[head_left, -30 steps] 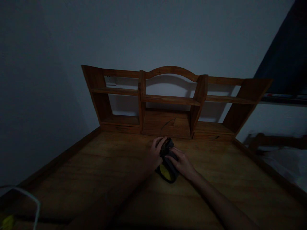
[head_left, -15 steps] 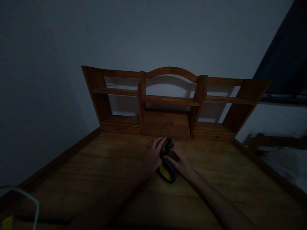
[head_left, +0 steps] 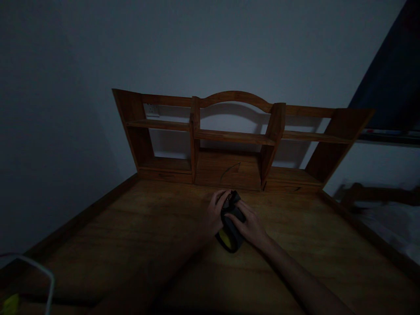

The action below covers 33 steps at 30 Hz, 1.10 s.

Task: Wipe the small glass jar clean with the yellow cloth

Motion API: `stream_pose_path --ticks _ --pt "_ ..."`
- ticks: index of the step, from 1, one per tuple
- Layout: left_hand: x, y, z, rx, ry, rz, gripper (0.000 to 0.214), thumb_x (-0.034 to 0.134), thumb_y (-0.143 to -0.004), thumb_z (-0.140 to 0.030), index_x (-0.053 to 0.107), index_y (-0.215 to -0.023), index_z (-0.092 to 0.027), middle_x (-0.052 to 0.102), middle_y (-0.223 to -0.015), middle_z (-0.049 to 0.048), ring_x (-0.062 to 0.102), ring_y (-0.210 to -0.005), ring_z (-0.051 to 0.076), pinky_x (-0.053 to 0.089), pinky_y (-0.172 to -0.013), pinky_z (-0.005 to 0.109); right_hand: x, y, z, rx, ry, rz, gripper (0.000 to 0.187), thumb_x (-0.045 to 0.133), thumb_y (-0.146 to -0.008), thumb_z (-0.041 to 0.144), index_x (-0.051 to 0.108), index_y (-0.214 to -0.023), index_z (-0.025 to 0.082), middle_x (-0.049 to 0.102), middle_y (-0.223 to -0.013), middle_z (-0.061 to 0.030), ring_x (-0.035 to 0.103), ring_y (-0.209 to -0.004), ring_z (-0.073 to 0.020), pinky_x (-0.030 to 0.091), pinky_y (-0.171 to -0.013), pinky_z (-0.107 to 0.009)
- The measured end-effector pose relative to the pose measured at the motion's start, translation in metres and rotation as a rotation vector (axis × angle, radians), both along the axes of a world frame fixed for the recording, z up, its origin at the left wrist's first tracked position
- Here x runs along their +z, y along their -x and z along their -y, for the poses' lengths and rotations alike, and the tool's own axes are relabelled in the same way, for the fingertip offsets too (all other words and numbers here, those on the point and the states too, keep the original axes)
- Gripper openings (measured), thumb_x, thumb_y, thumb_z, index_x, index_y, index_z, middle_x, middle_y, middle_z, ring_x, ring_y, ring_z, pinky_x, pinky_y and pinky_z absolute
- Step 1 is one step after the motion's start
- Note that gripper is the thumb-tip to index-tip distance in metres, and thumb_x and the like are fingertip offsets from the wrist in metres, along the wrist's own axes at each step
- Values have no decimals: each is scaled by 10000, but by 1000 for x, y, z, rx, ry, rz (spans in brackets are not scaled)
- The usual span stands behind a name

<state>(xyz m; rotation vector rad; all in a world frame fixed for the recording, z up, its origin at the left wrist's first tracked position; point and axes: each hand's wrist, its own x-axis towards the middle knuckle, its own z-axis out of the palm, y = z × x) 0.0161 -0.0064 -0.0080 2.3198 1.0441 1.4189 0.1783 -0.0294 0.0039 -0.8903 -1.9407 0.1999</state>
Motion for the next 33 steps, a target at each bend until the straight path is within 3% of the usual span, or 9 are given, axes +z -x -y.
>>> stream_pose_path --ticks 10,27,33 --pt "2 0 0 32 -10 33 684 502 -785 0 366 -1402 -264 417 -1352 74 456 -1254 191 414 -1075 367 7 -3 5 50 59 9 214 501 -947 294 594 -1127 229 641 -1055 -85 609 -1004 -242 497 -900 -373" --pt "6 2 2 51 32 54 702 526 -741 -13 385 -1384 -258 426 -1343 74 461 -1248 211 415 -1073 393 -1 -5 -1 37 4 -11 231 545 -916 262 593 -1140 230 645 -1100 -97 609 -1039 -258 499 -917 -406" --pt "11 4 4 84 36 62 794 560 -665 12 370 -1384 -267 416 -1349 63 459 -1253 224 422 -1070 406 2 -7 -2 79 38 3 243 544 -897 185 602 -1127 238 651 -1089 -74 616 -1024 -234 507 -896 -384"
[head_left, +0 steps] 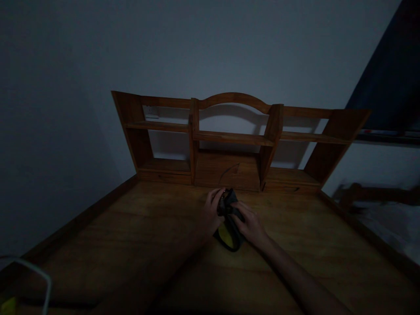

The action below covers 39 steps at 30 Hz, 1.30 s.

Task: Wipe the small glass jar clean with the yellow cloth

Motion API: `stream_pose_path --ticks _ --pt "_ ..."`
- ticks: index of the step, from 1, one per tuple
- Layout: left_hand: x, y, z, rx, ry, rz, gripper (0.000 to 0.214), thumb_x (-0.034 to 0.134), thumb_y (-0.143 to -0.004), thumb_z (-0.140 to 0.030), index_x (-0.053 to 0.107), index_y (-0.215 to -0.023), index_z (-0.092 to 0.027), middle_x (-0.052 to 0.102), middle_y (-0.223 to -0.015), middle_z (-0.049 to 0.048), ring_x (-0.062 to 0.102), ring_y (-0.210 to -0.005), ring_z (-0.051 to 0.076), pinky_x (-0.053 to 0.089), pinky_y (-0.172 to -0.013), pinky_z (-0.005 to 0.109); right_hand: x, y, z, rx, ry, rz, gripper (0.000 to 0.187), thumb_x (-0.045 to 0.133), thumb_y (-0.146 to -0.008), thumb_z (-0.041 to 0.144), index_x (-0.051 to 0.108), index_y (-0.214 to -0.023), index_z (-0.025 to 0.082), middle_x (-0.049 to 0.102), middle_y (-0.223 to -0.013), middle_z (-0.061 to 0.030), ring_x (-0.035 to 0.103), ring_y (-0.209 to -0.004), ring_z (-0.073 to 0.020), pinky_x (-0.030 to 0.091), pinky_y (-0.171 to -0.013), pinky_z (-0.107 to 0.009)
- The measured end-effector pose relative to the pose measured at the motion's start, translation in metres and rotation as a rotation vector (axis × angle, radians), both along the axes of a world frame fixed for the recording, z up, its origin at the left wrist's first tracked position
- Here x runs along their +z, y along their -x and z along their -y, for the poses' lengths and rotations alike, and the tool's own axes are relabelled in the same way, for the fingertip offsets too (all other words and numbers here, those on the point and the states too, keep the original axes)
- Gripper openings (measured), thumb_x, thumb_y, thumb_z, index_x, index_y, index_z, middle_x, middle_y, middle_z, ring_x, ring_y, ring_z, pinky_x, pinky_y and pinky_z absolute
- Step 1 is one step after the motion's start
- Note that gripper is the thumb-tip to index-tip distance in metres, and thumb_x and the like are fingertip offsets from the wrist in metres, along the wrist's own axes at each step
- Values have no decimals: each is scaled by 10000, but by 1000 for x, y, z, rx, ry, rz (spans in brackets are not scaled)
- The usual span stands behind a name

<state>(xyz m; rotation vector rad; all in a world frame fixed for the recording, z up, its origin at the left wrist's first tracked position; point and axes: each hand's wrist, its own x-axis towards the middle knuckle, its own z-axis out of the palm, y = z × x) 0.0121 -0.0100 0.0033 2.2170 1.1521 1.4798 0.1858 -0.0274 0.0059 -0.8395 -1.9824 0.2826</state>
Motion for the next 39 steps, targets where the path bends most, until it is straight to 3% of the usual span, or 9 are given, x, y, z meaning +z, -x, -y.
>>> stream_pose_path --ticks 10,14,21,28,39 --pt "3 -3 2 136 -92 81 619 608 -751 -79 429 -1328 -218 439 -1297 96 487 -1201 236 435 -1049 399 5 -1 4 -54 -50 7 303 567 -908 220 622 -1203 264 661 -1200 -55 634 -1080 -225 500 -966 -387" --pt "-1 -3 -2 161 -125 63 573 583 -792 -96 434 -1330 -228 450 -1280 92 488 -1200 231 434 -1048 416 12 -3 3 1 -98 78 312 590 -890 236 618 -1200 251 661 -1185 -65 611 -1106 -241 482 -990 -416" --pt "-2 2 -3 89 -157 -38 684 569 -754 -24 395 -1376 -247 407 -1331 93 455 -1248 225 437 -1058 401 11 -1 -2 95 -59 122 329 494 -913 136 589 -1208 248 649 -1147 -66 575 -1125 -227 460 -1007 -420" --pt "0 6 -5 32 -226 -104 662 530 -814 -36 359 -1405 -280 362 -1370 90 415 -1298 223 427 -1073 407 9 -3 -3 183 -27 90 354 459 -942 139 564 -1255 268 618 -1212 -69 545 -1163 -216 437 -1019 -419" --pt "-2 3 -4 60 -235 -108 642 558 -820 -64 365 -1401 -259 368 -1366 98 426 -1288 221 431 -1067 398 15 0 2 148 36 12 282 496 -868 79 592 -1083 235 618 -1087 -71 554 -1057 -229 445 -915 -385"
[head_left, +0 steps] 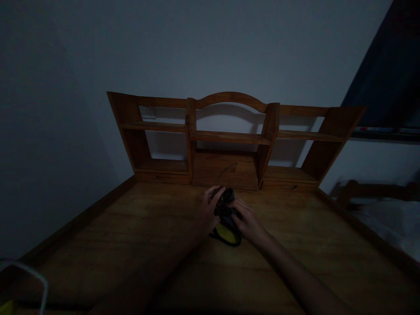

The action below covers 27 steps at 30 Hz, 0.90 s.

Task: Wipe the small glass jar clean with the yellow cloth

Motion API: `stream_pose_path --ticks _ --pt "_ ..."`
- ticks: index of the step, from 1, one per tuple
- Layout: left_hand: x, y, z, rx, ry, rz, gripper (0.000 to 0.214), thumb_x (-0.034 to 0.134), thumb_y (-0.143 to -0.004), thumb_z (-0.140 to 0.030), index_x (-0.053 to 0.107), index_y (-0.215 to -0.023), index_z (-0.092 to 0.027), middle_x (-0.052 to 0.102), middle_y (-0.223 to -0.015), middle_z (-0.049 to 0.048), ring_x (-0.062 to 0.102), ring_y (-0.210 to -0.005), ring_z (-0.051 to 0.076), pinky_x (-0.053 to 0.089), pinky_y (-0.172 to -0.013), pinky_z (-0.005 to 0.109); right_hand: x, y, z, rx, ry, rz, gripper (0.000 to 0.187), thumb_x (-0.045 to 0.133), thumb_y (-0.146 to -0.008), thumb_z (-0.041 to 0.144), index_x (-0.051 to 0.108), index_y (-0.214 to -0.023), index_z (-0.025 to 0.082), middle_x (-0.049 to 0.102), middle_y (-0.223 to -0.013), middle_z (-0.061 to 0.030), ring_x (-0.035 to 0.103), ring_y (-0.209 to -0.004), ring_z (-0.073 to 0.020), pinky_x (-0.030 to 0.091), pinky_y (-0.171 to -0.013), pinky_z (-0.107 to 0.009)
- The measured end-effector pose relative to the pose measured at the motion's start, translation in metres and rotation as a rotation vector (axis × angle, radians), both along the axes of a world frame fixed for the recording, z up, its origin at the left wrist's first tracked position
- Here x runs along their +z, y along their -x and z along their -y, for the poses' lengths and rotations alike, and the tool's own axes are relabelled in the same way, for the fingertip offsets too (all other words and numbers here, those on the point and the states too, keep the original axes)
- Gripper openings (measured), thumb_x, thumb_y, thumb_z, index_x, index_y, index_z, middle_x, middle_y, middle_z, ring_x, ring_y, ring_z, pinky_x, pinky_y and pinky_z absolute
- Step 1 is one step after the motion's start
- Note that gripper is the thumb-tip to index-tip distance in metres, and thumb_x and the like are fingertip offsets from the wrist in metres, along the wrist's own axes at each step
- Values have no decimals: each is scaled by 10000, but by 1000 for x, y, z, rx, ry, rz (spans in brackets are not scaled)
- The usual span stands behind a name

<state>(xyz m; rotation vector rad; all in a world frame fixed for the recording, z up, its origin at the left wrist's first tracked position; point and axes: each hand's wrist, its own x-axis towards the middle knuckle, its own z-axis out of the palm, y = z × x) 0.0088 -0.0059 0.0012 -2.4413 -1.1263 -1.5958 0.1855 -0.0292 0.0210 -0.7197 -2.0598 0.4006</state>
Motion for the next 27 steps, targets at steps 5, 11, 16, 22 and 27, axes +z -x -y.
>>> stream_pose_path --ticks 5,11,16,22,27 --pt "-4 -3 -1 -10 16 25 650 589 -806 -94 372 -1395 -265 387 -1347 98 447 -1263 229 444 -1047 403 -4 -1 -4 -57 117 -107 115 628 -787 130 627 -867 212 629 -921 -37 586 -922 -217 458 -815 -328" --pt "-2 -4 -4 78 55 178 708 707 -693 -130 424 -1333 -233 441 -1283 99 494 -1191 248 470 -1003 415 -1 -4 -9 -127 490 -566 164 772 -713 318 694 -792 197 669 -761 -1 612 -715 -179 472 -640 -266" --pt "5 -5 1 86 92 219 760 759 -650 -143 417 -1321 -241 458 -1286 84 477 -1218 253 430 -1043 444 6 -11 -16 -11 682 -971 236 775 -727 332 714 -922 213 709 -917 -23 644 -769 -171 505 -702 -270" --pt "1 -8 5 -64 146 110 776 760 -682 -165 395 -1358 -278 430 -1321 70 451 -1259 242 412 -1074 432 -1 -9 -17 126 780 -923 290 751 -755 315 694 -1020 212 704 -1028 -51 660 -883 -209 521 -803 -322" --pt "-1 -8 9 -149 162 13 851 758 -684 -154 340 -1410 -300 394 -1363 66 418 -1297 234 400 -1098 411 -4 -9 -18 95 739 -800 393 778 -721 303 665 -1089 225 690 -1080 -52 650 -960 -233 518 -848 -348"
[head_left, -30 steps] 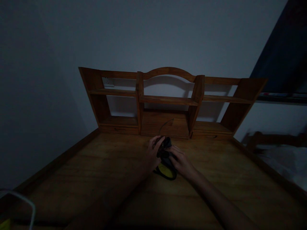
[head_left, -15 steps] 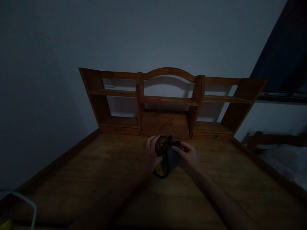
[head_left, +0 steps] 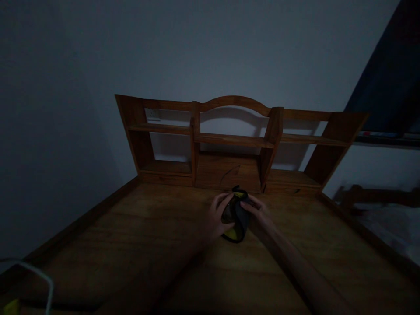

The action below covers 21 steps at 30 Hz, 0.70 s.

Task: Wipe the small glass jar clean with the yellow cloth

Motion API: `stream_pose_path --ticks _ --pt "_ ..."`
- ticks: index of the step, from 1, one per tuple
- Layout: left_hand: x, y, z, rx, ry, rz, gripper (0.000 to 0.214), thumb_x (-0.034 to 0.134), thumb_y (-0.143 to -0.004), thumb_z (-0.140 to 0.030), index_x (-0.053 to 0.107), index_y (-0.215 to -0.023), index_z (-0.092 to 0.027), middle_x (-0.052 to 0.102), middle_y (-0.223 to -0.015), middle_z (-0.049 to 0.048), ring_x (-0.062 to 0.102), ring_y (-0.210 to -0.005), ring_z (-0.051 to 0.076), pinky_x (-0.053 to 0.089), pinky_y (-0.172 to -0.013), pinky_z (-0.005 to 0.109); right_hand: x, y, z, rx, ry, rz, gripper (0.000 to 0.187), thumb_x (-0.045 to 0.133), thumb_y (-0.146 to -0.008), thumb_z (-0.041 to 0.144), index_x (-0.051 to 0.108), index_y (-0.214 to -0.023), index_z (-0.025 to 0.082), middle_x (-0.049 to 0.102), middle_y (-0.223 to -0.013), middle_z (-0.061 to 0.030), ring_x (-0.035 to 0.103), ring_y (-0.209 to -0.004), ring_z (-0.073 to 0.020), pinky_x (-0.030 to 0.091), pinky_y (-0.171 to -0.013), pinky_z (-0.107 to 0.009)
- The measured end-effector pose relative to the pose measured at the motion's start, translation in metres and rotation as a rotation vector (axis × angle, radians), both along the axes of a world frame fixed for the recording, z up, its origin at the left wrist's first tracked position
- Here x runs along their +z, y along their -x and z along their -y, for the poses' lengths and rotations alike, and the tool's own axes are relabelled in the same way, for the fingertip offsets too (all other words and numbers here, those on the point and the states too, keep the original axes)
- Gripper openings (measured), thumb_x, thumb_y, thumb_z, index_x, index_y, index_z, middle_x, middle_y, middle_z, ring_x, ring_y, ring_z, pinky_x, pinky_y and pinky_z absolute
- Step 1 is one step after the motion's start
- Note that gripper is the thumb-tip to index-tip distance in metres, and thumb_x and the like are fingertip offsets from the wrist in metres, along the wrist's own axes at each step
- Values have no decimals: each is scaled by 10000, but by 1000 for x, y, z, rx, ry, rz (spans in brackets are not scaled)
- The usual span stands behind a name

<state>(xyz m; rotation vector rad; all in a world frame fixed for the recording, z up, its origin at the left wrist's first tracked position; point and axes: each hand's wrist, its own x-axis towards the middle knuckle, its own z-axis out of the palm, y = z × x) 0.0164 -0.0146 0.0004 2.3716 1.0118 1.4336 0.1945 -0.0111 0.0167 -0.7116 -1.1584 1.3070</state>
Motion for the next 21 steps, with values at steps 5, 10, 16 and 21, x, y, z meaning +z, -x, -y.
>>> stream_pose_path --ticks 5,10,16,21 --pt "-2 1 2 -53 -17 -70 900 753 -691 -122 294 -1439 -322 351 -1402 71 398 -1322 236 403 -1100 420 -14 -3 -7 -29 -117 245 467 769 -709 295 621 -1150 245 674 -1104 -41 622 -1024 -236 499 -903 -377" --pt "-7 4 -1 -107 -48 -158 855 706 -764 -172 241 -1464 -326 321 -1428 94 373 -1346 252 406 -1092 460 -16 -1 -5 -183 -379 549 379 623 -825 267 585 -1202 263 579 -1266 -64 525 -1188 -249 401 -1030 -459" --pt "-3 4 -1 -67 -66 -153 853 688 -782 -168 216 -1473 -333 319 -1437 86 363 -1357 251 404 -1097 457 -2 -5 7 -609 -499 885 311 692 -776 344 652 -1062 226 580 -1198 -131 525 -1143 -335 407 -967 -501" --pt "2 4 3 -44 -88 -201 892 703 -758 -142 207 -1474 -338 314 -1443 92 367 -1356 269 426 -1077 467 -13 -2 0 -305 -174 679 242 640 -804 402 684 -901 184 693 -813 -79 648 -768 -263 501 -701 -356"
